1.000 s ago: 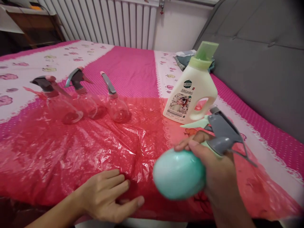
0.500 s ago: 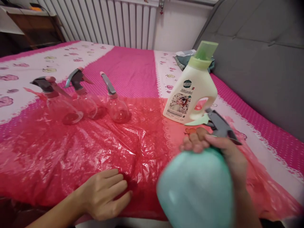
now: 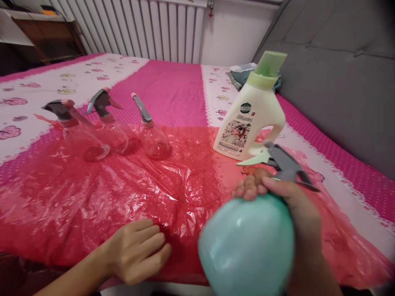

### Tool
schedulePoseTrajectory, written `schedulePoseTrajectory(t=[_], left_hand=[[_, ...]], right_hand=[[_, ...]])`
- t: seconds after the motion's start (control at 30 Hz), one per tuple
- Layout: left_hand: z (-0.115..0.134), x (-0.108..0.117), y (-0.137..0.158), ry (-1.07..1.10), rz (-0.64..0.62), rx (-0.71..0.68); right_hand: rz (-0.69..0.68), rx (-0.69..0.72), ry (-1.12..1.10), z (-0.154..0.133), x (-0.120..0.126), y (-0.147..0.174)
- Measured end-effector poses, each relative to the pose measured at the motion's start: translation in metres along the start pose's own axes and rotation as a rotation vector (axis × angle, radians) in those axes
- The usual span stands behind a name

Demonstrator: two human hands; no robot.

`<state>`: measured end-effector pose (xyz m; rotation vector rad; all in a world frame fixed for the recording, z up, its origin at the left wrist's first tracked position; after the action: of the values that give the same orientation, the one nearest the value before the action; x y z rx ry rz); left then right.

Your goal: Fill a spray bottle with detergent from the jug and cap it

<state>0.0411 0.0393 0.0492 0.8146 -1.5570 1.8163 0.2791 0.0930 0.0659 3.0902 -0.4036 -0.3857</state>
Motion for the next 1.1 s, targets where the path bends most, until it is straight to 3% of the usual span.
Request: schedulePoseTrajectory(t=[0.1, 0.4, 0.53, 0.63, 0.73, 0.83, 0.93, 1.1], left_hand=[[0.001, -0.001, 0.002, -0.008, -0.006, -0.023], [0.002, -0.001, 0.001, -0.003, -0.009, -0.037], [0.002, -0.002, 0.0, -0.008, -0.008, -0.036], [0.002, -0.003, 0.001, 0.0, -0.009, -0.038], [0.003, -0.004, 0.002, -0.019, -0.017, -0.046], [0.003, -0.003, 0.001, -0.016, -0.014, -0.04], [0.004, -0.002, -0.001, -0.003, -0.008, -0.048], [0.004, -0.004, 0.005, -0.002, -0.027, -0.044]], right_hand=[[0.049, 0.04, 0.04, 0.0, 0.005, -0.001], [-0.217, -0.045, 0.004, 0.004, 0.003, -0.004], [0.005, 0.069, 0.085, -0.005, 0.008, -0.002], [-0.082, -0.014, -0.008, 0.001, -0.006, 0.0], [-0.082, -0.004, -0.01, -0.002, -0.002, -0.002], [-0.181, -0.053, -0.05, 0.002, -0.003, -0.005], [-0.039, 0.071, 0.06, -0.003, 0.009, -0.008], [0.007, 0.048, 0.065, 0.003, 0.005, -0.006]])
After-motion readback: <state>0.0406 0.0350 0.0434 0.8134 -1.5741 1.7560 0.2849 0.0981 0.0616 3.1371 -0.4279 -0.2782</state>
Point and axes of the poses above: each hand's wrist, its own y-axis away from the middle knuckle, its own x-axis out of the back of the hand, z = x × y, the point moved 8 cm from there along -y, towards the middle knuckle, and after that the axes turned 10 degrees about y, right-handed, at the moved point
